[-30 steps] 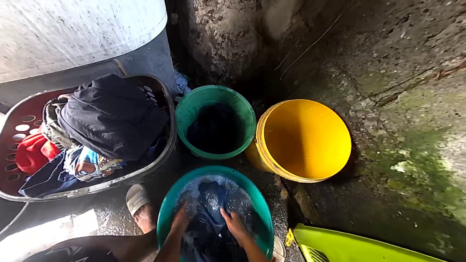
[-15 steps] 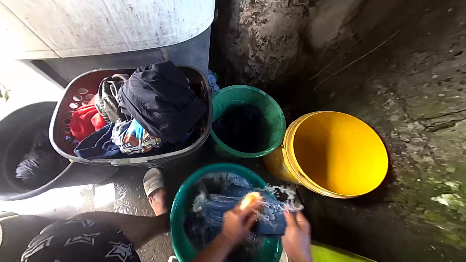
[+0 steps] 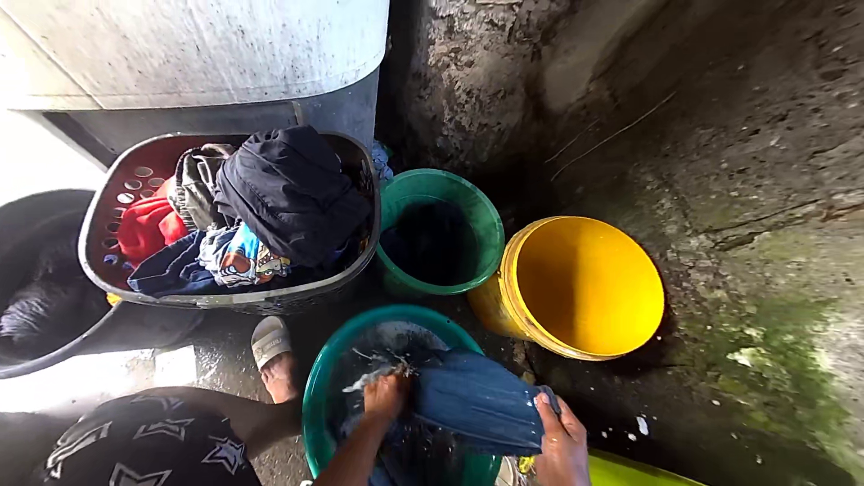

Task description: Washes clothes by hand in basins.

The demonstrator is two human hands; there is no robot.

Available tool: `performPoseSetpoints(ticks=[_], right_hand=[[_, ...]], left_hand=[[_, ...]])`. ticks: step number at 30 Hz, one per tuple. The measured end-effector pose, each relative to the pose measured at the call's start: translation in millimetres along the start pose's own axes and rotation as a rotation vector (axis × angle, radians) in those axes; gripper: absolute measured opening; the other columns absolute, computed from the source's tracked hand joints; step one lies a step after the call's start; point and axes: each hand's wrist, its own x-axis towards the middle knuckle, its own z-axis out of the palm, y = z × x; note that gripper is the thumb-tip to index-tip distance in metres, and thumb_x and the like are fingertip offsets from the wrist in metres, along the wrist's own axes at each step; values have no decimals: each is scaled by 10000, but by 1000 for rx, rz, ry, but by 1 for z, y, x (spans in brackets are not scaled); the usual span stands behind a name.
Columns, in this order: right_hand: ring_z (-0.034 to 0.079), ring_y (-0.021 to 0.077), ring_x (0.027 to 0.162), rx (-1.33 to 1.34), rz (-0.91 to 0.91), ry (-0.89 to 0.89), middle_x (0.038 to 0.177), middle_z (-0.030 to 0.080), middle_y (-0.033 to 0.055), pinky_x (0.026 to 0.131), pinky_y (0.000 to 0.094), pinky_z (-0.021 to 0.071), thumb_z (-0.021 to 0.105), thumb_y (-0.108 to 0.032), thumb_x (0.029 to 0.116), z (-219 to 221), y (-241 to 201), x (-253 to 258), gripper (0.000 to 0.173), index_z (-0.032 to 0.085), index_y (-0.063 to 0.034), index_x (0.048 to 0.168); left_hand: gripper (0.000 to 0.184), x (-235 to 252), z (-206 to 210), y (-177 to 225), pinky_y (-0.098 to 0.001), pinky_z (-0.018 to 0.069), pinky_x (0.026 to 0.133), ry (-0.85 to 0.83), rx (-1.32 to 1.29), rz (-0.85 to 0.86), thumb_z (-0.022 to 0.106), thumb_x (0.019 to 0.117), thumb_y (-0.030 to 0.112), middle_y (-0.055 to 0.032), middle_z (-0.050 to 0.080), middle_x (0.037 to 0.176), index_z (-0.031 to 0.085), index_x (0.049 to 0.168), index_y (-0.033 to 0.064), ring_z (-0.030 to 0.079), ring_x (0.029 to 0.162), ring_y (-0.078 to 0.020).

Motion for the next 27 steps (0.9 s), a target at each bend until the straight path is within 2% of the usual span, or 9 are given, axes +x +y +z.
performPoseSetpoints(ticks=[5, 7, 10, 15, 17, 20, 22, 25, 27], right_hand=[[610, 143, 1178, 239, 263, -327, 1301, 620, 114, 1008, 356, 517, 296, -245, 1124, 10, 7, -17, 426, 481, -10, 1428], [681, 116, 1062, 513, 202, -434, 1148, 707, 42, 905, 339, 587, 260, -337, 1107, -5, -6, -28, 438, 589, -109, 1283], [762, 156, 861, 1022, 355, -494, 943, 780, 50, 722, 360, 652, 562, -385, 977, -18, 41, -31, 313, 763, -150, 1019], [692, 134, 678, 670, 706, -329, 765, 692, 35, 575, 305, 584, 153, -456, 1114, 27, 78, -17, 546, 579, -136, 993], [717, 167, 789, 661, 582, -427, 888, 719, 50, 649, 345, 607, 178, -725, 1009, 33, 47, -22, 722, 577, -135, 1126], [735, 155, 715, 818, 182, -888, 1004, 776, 17, 567, 336, 607, 507, -982, 623, 14, 26, -25, 971, 651, -326, 1325], [729, 94, 724, 776, 12, -1127, 1178, 750, -29, 547, 265, 599, 516, -845, 807, 9, 26, -28, 777, 536, -427, 1462], [711, 112, 778, 542, 329, -749, 952, 741, 25, 640, 269, 591, 357, -372, 1093, 24, 46, -38, 361, 632, -145, 1149], [700, 145, 893, 440, 522, -504, 999, 710, 74, 778, 325, 589, 285, -262, 1127, 42, 67, -28, 379, 576, -53, 1247]], left_hand=[[463, -2, -29, -19, -640, 502, 1001, -36, -91, -84, 636, 985, 459, -144, 662, 1363, 633, 1412, 281, 628, 1256, -377], [468, -7, -33, -32, -641, 515, 982, 64, -183, -68, 644, 987, 450, -132, 672, 1351, 601, 1442, 352, 645, 1230, -377], [486, -12, -37, -44, -658, 514, 960, 255, -329, -126, 648, 1009, 369, -186, 672, 1327, 558, 1485, 334, 654, 1192, -422], [568, -23, -47, -52, -608, 524, 967, 197, -163, -223, 627, 1008, 288, -153, 625, 1410, 462, 1538, 411, 638, 1234, -380], [609, -25, -40, -61, -594, 530, 966, 150, -17, -189, 659, 972, 277, -153, 577, 1462, 465, 1537, 399, 619, 1256, -374], [662, -18, -24, -59, -609, 508, 995, 147, 76, -74, 714, 913, 412, -193, 532, 1498, 470, 1529, 421, 586, 1284, -407], [465, -17, -20, -42, -610, 507, 989, 184, 73, -26, 621, 983, 355, -186, 571, 1458, 590, 1447, 361, 609, 1252, -406], [326, -12, -23, -19, -573, 499, 1009, 225, 56, -11, 506, 1056, 317, -160, 636, 1383, 722, 1268, 194, 635, 1222, -380], [308, -20, -37, -9, -555, 477, 1056, 235, -50, 62, 545, 1047, 265, -180, 620, 1392, 738, 1255, 147, 611, 1252, -376]])
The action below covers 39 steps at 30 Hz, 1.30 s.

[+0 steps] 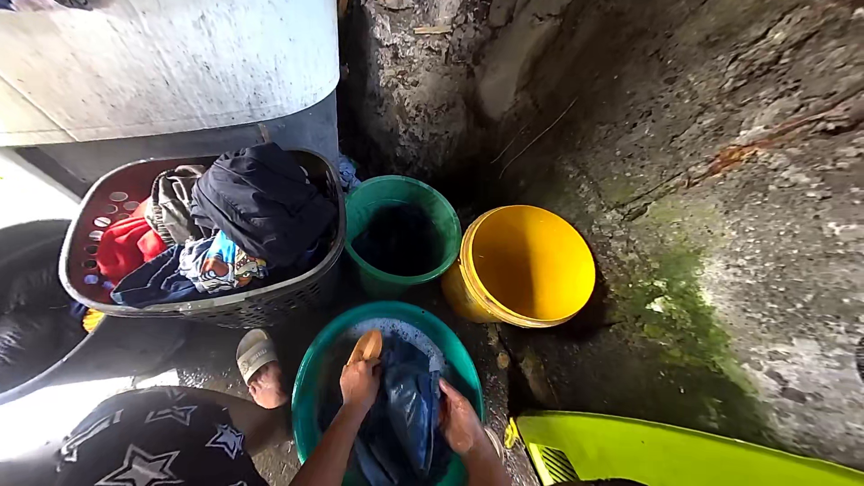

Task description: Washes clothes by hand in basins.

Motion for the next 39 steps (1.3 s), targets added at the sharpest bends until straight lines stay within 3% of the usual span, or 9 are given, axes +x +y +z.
performPoseSetpoints(ticks=[5, 10, 12, 14, 17, 22, 26, 31, 39], right_hand=[[740, 168, 951, 456, -179, -158, 1016, 759, 57, 806, 379, 630, 439, -340, 1040, -19, -4, -24, 323, 686, -143, 1106], [739, 58, 808, 460, -288, -530, 866, 779, -22, 738, 229, 602, 669, -387, 914, -39, 15, -69, 227, 787, -193, 915], [734, 23, 834, 330, -166, -660, 889, 788, -50, 804, 201, 597, 747, -331, 879, -65, 38, -46, 138, 813, -232, 949], [679, 72, 604, 255, 80, -338, 692, 727, -3, 598, 230, 578, 721, -153, 802, -62, 39, -25, 72, 715, -193, 743], [679, 143, 643, 157, 130, -86, 748, 705, 28, 603, 310, 578, 373, -178, 1058, -45, 25, -5, 264, 589, -133, 911], [763, 228, 828, 414, 55, -381, 912, 783, 73, 776, 404, 641, 789, -430, 783, -30, 34, 2, 327, 793, -153, 957], [645, 135, 685, 327, 176, 79, 789, 664, 26, 630, 316, 561, 253, -174, 1103, -22, 75, 38, 320, 553, -98, 1023], [669, 223, 1097, 138, 169, -199, 1195, 686, 124, 977, 417, 559, 326, -121, 1100, -24, 77, 63, 340, 532, 8, 1338], [513, 190, 1369, -995, 63, -218, 1468, 530, 210, 1159, 299, 406, 573, -118, 1035, 18, 50, 77, 479, 463, 77, 1458]], left_hand=[[173, -13, -43, 28, -434, 537, 1001, 221, -531, 381, 656, 957, 89, -264, 645, 1284, 773, 1032, -14, 668, 1132, -303], [165, -3, -87, 48, -257, 525, 972, -60, -660, 734, 650, 930, 27, -227, 663, 1193, 755, 1027, -56, 646, 1094, -147], [318, 14, -84, 34, -371, 524, 1001, -172, -436, 673, 683, 940, 70, -217, 667, 1242, 716, 1256, 40, 656, 1110, -236], [632, 27, -75, 7, -570, 481, 1064, -239, -162, 426, 685, 979, 155, -222, 622, 1381, 459, 1566, 222, 634, 1222, -374], [948, 29, -52, -35, -657, 502, 1000, -152, -110, -7, 714, 967, 259, -247, 611, 1379, 74, 1666, 287, 640, 1205, -455], [635, 33, -7, -48, -618, 505, 1013, 39, -214, -294, 699, 975, 296, -253, 636, 1335, 451, 1512, 68, 630, 1226, -437], [488, 29, 52, -82, -586, 491, 1053, 3, -201, -364, 646, 1014, 331, -253, 652, 1320, 601, 1395, 30, 626, 1247, -415], [483, 49, 60, -97, -584, 453, 1098, -25, -307, -476, 609, 1039, 297, -297, 603, 1365, 575, 1370, -53, 580, 1297, -431], [349, -5, -4, 29, -364, 610, 735, 144, -842, 384, 768, 850, 324, -73, 738, 788, 744, 896, -21, 714, 735, -127]])
